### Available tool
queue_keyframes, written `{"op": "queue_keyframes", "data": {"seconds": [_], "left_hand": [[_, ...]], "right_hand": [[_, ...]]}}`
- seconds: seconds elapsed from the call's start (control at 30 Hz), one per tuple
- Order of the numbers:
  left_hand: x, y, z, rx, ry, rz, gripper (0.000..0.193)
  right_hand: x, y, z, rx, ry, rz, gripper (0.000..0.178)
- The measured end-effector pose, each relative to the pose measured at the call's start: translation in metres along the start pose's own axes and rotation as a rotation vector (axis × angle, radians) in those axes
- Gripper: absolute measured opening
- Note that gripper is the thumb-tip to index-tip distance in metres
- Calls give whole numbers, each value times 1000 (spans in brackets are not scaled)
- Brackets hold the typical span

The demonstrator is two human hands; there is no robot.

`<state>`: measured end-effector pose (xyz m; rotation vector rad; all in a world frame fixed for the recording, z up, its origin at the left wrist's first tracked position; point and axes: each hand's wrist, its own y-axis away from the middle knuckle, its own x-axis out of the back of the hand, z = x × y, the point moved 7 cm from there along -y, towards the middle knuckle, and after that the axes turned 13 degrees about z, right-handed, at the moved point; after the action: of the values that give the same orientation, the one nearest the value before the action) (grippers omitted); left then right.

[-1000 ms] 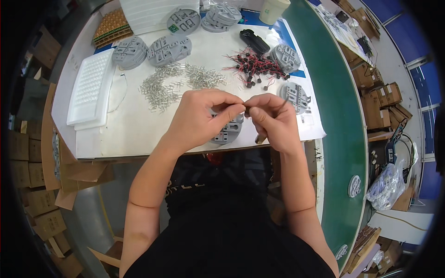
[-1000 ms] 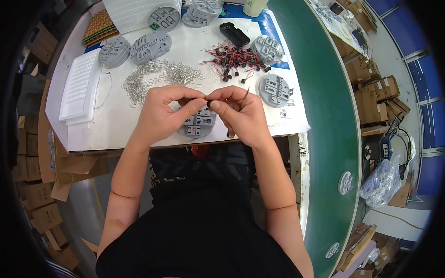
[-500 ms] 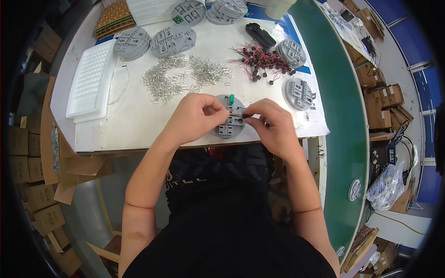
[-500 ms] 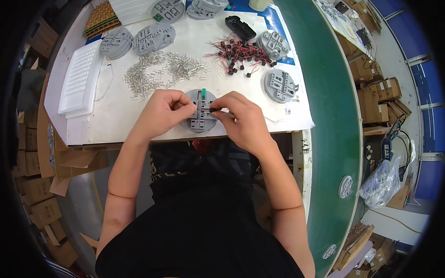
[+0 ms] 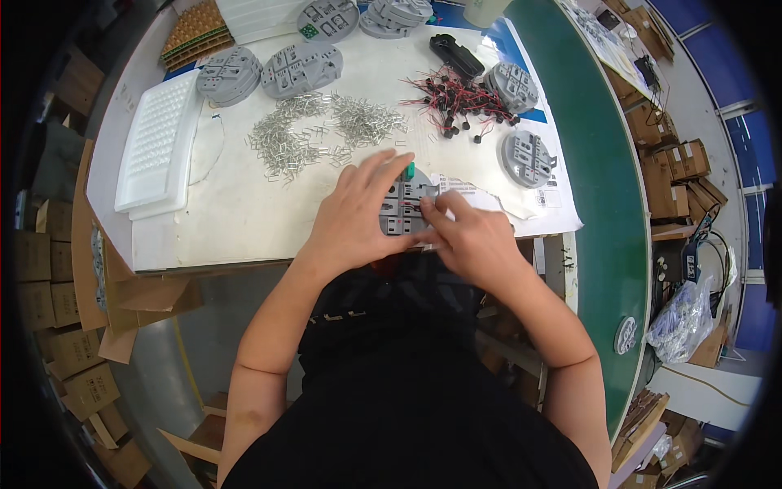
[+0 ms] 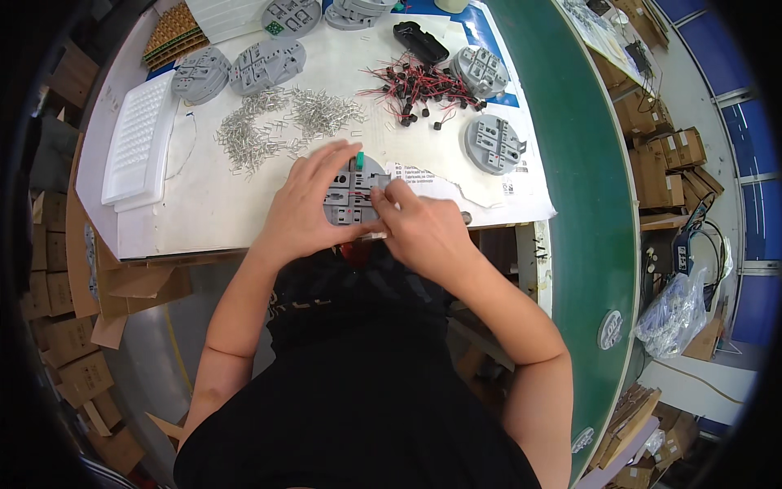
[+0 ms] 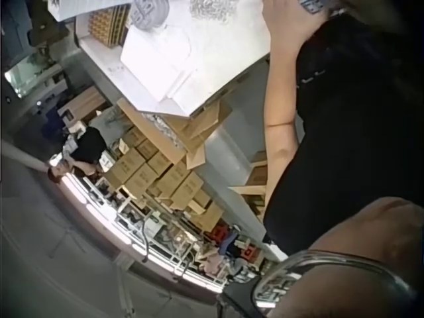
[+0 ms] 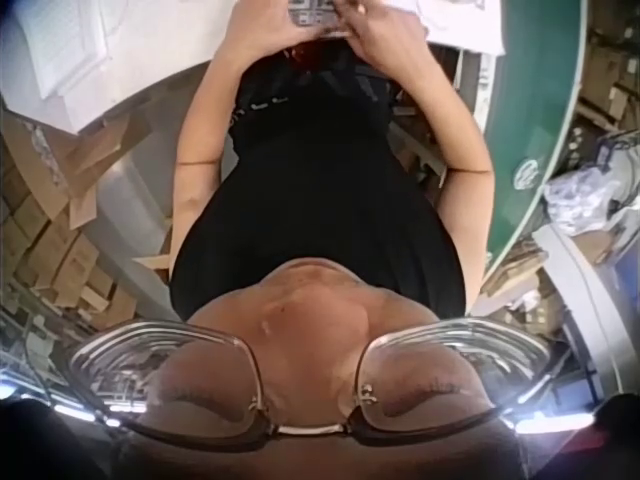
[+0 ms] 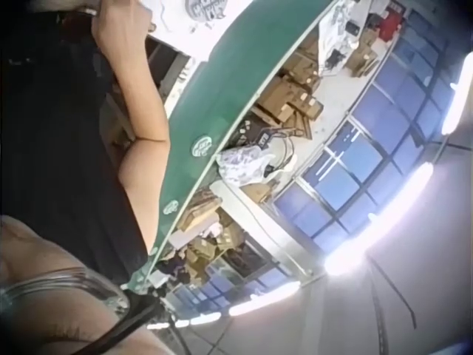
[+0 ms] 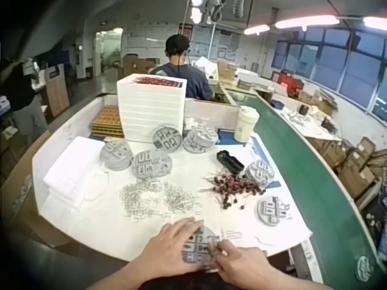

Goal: Assembling small metal and plastic parts into circular plastic bases at a factory workstation.

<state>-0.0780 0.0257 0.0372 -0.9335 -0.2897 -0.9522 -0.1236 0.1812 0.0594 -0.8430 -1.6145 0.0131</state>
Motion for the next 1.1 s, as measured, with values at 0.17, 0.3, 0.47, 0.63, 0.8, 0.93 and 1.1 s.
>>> {"op": "queue_keyframes", "data": {"seconds": [0.17, 0.3, 0.47, 0.63, 0.8, 0.93, 1.1], "left_hand": [[-11, -2, -7, 128, 73, -182, 97], [-11, -5, -7, 173, 37, -245, 97], [-15, -11, -3, 120, -78, -324, 95], [-6, -29, 24, -142, -230, -215, 94], [13, -6, 24, -125, -34, 152, 70], [-3, 21, -9, 107, 35, 46, 76], [12, 6, -15, 152, 196, 64, 85]], "right_hand": [[4, -9, 50, -545, -687, 330, 30], [-28, -40, 42, -678, -1424, 312, 43], [-30, -47, 20, -385, -913, 433, 62], [-9, -41, 38, -782, -1690, 440, 55], [33, -26, 63, -554, -1129, 219, 37], [11, -26, 55, -278, -352, 53, 29], [-3, -34, 32, -78, -113, -40, 26]]}}
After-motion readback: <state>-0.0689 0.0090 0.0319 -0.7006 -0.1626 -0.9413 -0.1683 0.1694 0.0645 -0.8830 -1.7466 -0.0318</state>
